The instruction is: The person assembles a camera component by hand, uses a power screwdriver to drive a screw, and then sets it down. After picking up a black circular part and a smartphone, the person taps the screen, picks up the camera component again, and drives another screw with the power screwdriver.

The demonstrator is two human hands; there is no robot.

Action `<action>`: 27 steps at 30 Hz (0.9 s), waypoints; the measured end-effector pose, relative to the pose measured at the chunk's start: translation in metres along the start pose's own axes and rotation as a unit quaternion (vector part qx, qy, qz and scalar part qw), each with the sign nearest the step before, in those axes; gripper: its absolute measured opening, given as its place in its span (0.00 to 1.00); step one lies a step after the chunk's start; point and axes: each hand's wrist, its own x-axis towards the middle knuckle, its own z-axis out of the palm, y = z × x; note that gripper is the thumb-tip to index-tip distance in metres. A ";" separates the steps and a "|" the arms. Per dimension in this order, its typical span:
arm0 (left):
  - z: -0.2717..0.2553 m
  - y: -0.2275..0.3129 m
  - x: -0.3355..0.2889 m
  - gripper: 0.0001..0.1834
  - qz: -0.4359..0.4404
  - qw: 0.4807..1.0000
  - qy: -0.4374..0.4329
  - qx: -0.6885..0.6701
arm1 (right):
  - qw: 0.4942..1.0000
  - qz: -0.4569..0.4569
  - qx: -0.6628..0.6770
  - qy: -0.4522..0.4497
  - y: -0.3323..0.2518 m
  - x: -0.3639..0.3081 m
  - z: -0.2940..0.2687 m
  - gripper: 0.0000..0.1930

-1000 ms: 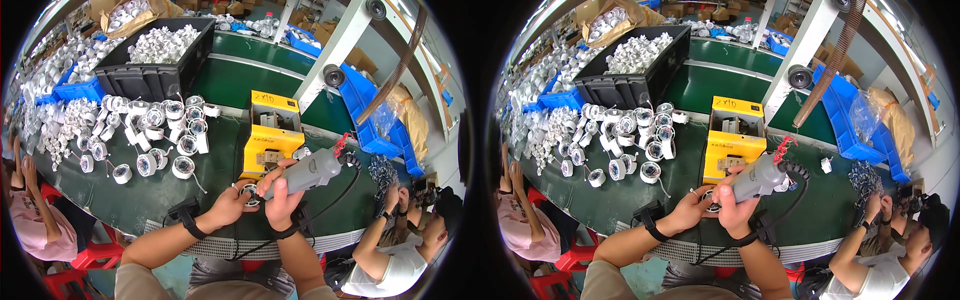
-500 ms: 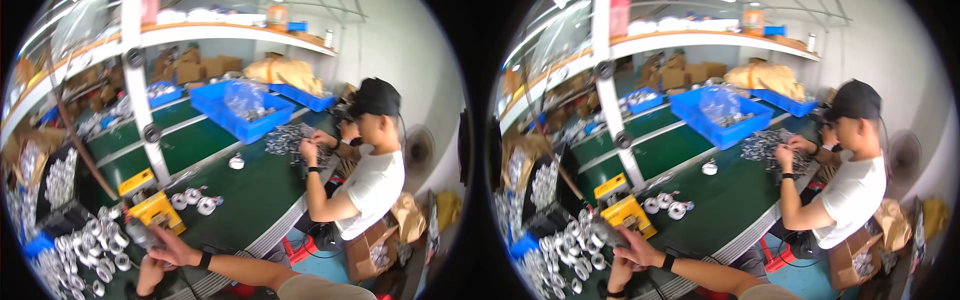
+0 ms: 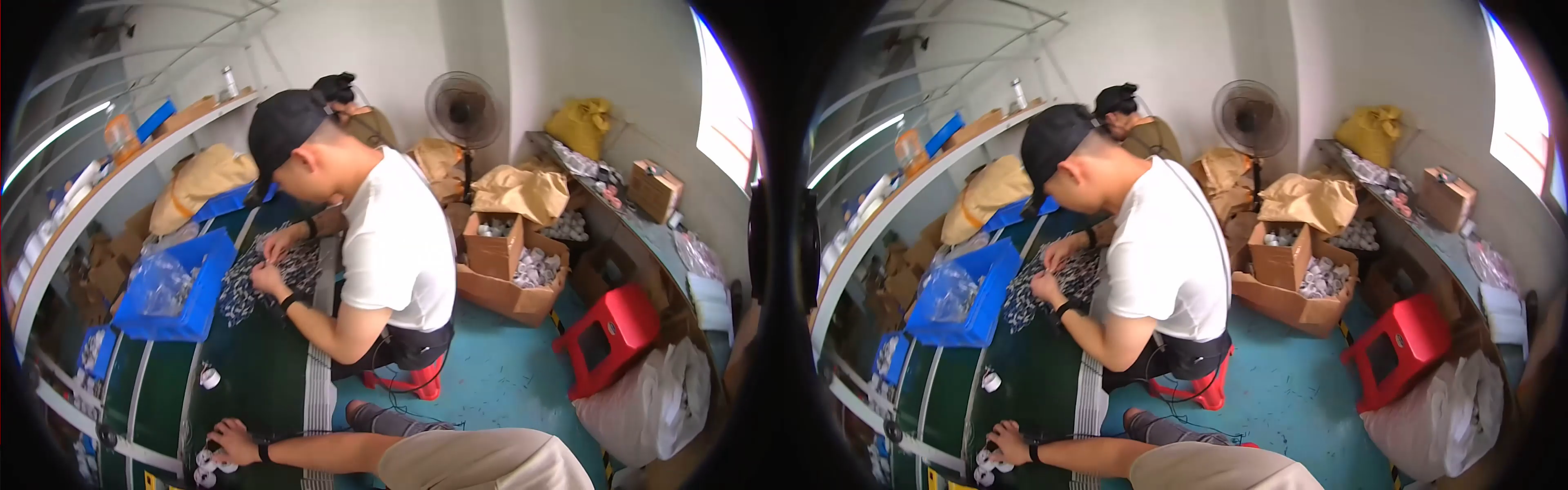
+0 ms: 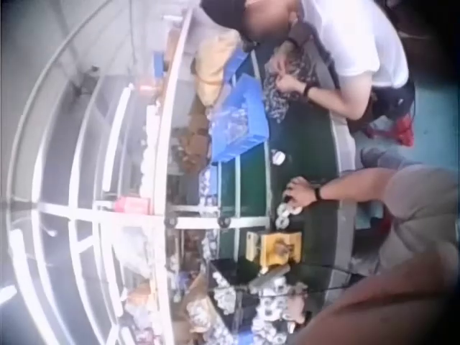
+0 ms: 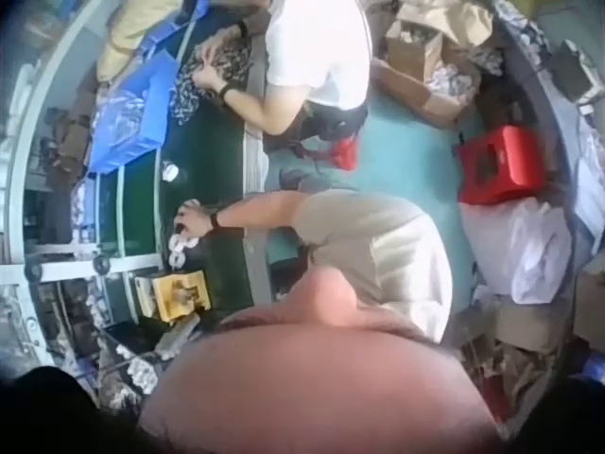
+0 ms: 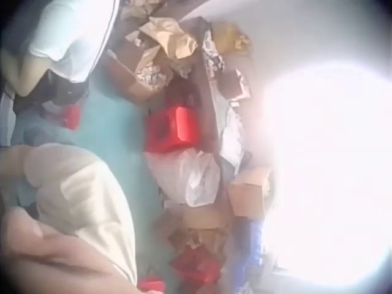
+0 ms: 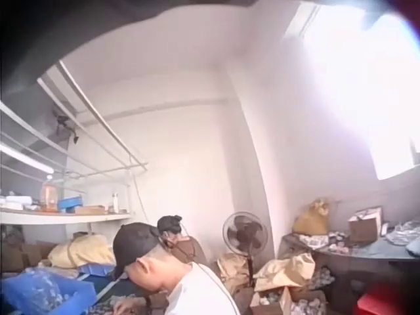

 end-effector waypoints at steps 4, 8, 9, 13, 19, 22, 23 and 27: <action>0.030 0.059 0.016 0.13 0.069 0.970 -0.226 0.066 | 0.989 -0.070 -0.040 -0.121 -0.040 -0.021 -0.049 0.24; 0.059 0.097 0.044 0.14 0.109 0.979 -0.168 -0.032 | 0.995 -0.059 -0.074 -0.014 -0.051 -0.044 -0.045 0.22; 0.063 0.093 0.049 0.14 0.109 0.978 -0.173 -0.030 | 0.996 -0.054 -0.076 -0.013 -0.056 -0.047 -0.050 0.22; 0.072 0.096 0.042 0.15 0.118 0.977 -0.172 -0.043 | 0.970 -0.147 0.194 -0.030 -0.104 -0.078 -0.075 0.21; 0.085 0.104 0.042 0.15 0.156 0.968 -0.185 -0.062 | 0.961 -0.116 0.166 -0.188 -0.115 -0.103 -0.118 0.27; 0.100 0.104 0.040 0.15 0.172 0.964 -0.181 -0.087 | 0.962 -0.124 0.100 -0.221 -0.116 -0.114 -0.129 0.28; 0.105 0.104 0.039 0.16 0.178 0.963 -0.181 -0.096 | 0.962 -0.124 0.121 -0.213 -0.116 -0.119 -0.128 0.27; 0.126 0.112 0.046 0.16 0.217 0.950 -0.186 -0.128 | 0.919 -0.113 0.314 -0.210 -0.112 -0.121 -0.120 0.27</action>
